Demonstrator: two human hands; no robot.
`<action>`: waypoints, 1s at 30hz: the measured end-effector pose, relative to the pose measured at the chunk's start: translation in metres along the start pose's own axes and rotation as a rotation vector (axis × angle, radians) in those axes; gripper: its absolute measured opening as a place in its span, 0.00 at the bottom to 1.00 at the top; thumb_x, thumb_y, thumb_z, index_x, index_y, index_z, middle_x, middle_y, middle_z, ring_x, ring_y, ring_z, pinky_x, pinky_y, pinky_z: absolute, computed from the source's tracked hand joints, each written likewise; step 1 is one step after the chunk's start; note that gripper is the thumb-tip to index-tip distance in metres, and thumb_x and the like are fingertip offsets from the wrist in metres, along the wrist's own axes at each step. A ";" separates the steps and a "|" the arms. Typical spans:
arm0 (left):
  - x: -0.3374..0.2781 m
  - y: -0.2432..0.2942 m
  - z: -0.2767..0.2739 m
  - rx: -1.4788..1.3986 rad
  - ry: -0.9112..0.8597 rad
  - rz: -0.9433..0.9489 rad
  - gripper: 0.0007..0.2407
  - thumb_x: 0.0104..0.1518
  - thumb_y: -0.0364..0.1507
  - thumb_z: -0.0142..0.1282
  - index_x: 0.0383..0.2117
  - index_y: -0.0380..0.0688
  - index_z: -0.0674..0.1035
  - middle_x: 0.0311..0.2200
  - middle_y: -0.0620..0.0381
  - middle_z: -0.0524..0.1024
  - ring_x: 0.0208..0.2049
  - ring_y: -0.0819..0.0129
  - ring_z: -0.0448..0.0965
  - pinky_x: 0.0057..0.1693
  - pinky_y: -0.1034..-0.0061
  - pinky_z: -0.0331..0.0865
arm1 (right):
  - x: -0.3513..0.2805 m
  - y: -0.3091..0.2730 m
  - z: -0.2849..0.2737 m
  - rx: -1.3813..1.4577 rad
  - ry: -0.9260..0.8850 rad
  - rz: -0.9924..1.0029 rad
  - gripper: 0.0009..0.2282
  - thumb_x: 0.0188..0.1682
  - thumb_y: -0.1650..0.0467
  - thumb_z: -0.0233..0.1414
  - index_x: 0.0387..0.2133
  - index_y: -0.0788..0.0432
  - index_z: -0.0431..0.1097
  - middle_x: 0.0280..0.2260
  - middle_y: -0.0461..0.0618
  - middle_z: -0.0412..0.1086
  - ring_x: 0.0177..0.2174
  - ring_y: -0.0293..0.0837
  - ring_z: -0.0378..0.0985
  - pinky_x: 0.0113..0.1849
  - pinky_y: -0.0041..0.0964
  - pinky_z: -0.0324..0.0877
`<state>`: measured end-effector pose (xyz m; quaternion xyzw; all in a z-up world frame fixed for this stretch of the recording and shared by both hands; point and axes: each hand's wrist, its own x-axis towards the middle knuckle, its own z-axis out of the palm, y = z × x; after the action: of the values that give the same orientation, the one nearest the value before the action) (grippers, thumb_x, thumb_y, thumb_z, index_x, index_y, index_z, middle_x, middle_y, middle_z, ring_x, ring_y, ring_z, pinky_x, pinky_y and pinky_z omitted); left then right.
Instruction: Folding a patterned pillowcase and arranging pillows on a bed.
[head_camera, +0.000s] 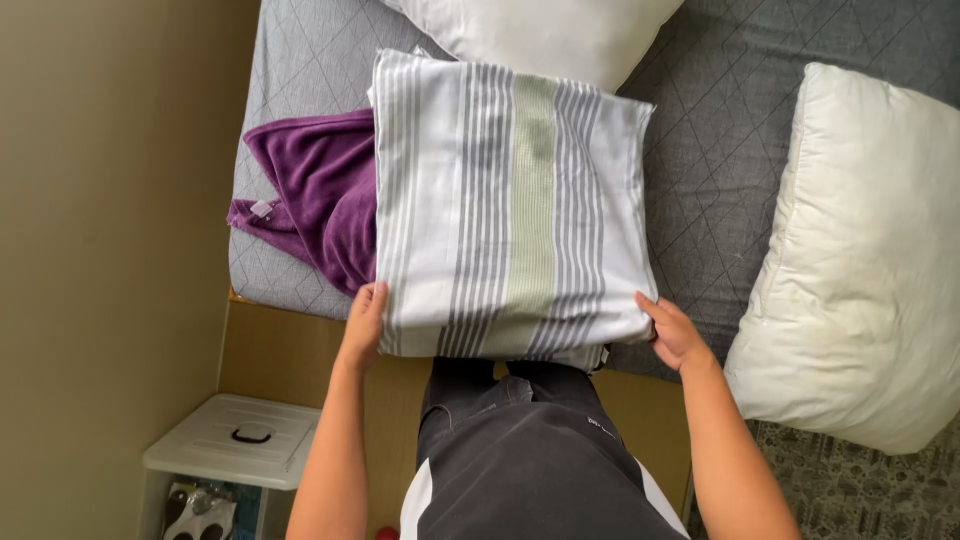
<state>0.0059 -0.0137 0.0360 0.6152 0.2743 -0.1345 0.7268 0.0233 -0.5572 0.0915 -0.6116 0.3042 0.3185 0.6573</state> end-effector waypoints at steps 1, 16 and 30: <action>-0.018 0.030 0.018 0.027 -0.043 -0.091 0.19 0.66 0.42 0.46 0.57 0.43 0.71 0.55 0.57 0.74 0.57 0.69 0.70 0.61 0.69 0.61 | -0.001 0.007 -0.001 0.175 -0.014 0.001 0.18 0.55 0.62 0.53 0.49 0.66 0.70 0.47 0.54 0.74 0.46 0.45 0.75 0.50 0.41 0.68; 0.061 0.339 -0.037 -0.331 -0.006 0.825 0.13 0.69 0.31 0.59 0.49 0.28 0.77 0.42 0.46 0.82 0.43 0.57 0.85 0.55 0.59 0.82 | -0.043 -0.206 0.238 0.176 -0.134 -0.622 0.12 0.56 0.69 0.54 0.47 0.65 0.72 0.38 0.48 0.75 0.35 0.40 0.77 0.38 0.36 0.73; -0.031 -0.083 -0.041 0.859 0.556 0.167 0.31 0.50 0.35 0.66 0.58 0.30 0.68 0.56 0.31 0.66 0.58 0.37 0.67 0.62 0.52 0.62 | -0.009 0.044 0.181 -0.148 -0.029 -0.274 0.17 0.52 0.67 0.53 0.53 0.62 0.68 0.46 0.51 0.75 0.46 0.42 0.77 0.49 0.37 0.70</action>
<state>-0.0731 0.0039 -0.0182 0.8904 0.3270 -0.0079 0.3165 -0.0147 -0.3753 0.0835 -0.6894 0.1839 0.2562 0.6521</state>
